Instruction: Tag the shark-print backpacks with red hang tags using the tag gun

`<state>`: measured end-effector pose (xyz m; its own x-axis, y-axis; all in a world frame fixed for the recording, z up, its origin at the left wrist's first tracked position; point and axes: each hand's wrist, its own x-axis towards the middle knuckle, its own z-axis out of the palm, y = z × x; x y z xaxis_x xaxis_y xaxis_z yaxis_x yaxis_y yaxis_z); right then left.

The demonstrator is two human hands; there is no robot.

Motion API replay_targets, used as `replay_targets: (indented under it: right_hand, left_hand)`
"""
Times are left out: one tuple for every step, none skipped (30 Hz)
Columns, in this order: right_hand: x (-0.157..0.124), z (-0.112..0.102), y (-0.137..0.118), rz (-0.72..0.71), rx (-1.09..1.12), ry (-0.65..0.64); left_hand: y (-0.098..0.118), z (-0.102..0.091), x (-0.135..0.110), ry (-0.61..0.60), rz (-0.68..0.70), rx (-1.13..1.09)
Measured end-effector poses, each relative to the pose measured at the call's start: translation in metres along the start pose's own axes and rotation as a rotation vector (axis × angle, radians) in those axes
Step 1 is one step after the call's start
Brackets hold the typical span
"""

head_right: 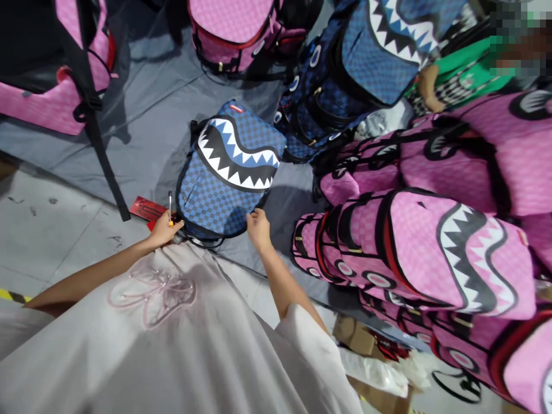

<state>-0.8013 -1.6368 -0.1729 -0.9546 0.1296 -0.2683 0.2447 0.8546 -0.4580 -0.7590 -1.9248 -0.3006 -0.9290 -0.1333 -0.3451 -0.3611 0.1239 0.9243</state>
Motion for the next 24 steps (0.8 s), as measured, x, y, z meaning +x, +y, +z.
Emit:
replay_targets:
  right_hand:
    - [0.002,-0.002,0.008,0.129,0.109,-0.021]
    - [0.007,-0.004,0.013,0.216,0.185,-0.062]
    - [0.012,-0.003,0.015,0.269,0.218,-0.104]
    - [0.018,-0.002,0.015,0.308,0.215,-0.13]
    - [0.023,0.001,0.012,0.353,0.2,-0.141]
    - [0.028,0.005,0.008,0.408,0.194,-0.144]
    - [0.032,0.009,0.003,0.463,0.207,-0.147]
    - [0.035,0.013,-0.001,0.513,0.243,-0.157]
    - [0.037,0.016,-0.006,0.553,0.291,-0.169]
    - [0.039,0.018,-0.009,0.581,0.339,-0.19]
    - [0.04,0.018,-0.011,0.598,0.377,-0.215]
    - [0.041,0.016,-0.012,0.608,0.406,-0.243]
    - [0.042,0.012,-0.011,0.617,0.43,-0.278]
    - [0.043,0.005,-0.01,0.629,0.463,-0.317]
    - [0.044,-0.002,-0.009,0.647,0.51,-0.356]
    - [0.043,-0.009,-0.008,0.669,0.578,-0.39]
    - [0.043,-0.017,-0.007,0.696,0.66,-0.412]
    - [0.041,-0.023,-0.006,0.718,0.752,-0.423]
    - [0.038,-0.028,-0.006,0.731,0.848,-0.422]
    - [0.035,-0.033,-0.006,0.73,0.941,-0.408]
    - [0.032,-0.037,-0.006,0.716,1.023,-0.384]
    - [0.03,-0.041,-0.007,0.696,1.108,-0.349]
    - [0.03,-0.045,-0.008,0.668,1.2,-0.302]
    - [0.031,-0.05,-0.009,0.632,1.299,-0.244]
  left_hand:
    - [0.0,0.0,0.001,-0.007,-0.002,0.001]
    - [0.001,0.0,0.002,-0.013,-0.004,0.004]
    - [0.002,0.0,0.003,-0.016,-0.004,0.01]
    - [0.003,0.0,0.004,-0.018,-0.002,0.017]
    - [0.004,0.001,0.005,-0.019,-0.002,0.024]
    - [0.005,0.001,0.006,-0.023,0.001,0.029]
    - [0.005,0.002,0.006,-0.026,0.004,0.032]
    - [0.005,0.002,0.007,-0.028,0.008,0.03]
    - [0.004,0.002,0.007,-0.032,0.013,0.023]
    - [0.003,0.002,0.007,-0.039,0.018,0.011]
    - [0.001,0.001,0.007,-0.05,0.026,-0.001]
    - [-0.001,0.001,0.007,-0.06,0.034,-0.008]
    - [-0.003,0.001,0.007,-0.07,0.04,-0.007]
    - [-0.005,0.0,0.007,-0.077,0.046,0.006]
    - [-0.006,0.0,0.007,-0.083,0.051,0.029]
    - [-0.006,-0.001,0.008,-0.085,0.054,0.058]
    - [-0.006,-0.002,0.008,-0.085,0.056,0.086]
    - [-0.005,-0.002,0.008,-0.088,0.057,0.112]
    - [-0.005,-0.003,0.008,-0.09,0.06,0.134]
    - [-0.004,-0.003,0.008,-0.091,0.065,0.151]
    - [-0.004,-0.003,0.009,-0.092,0.073,0.164]
    - [-0.004,-0.003,0.009,-0.093,0.085,0.175]
    - [-0.005,-0.003,0.009,-0.094,0.098,0.184]
    - [-0.006,-0.003,0.009,-0.096,0.108,0.189]
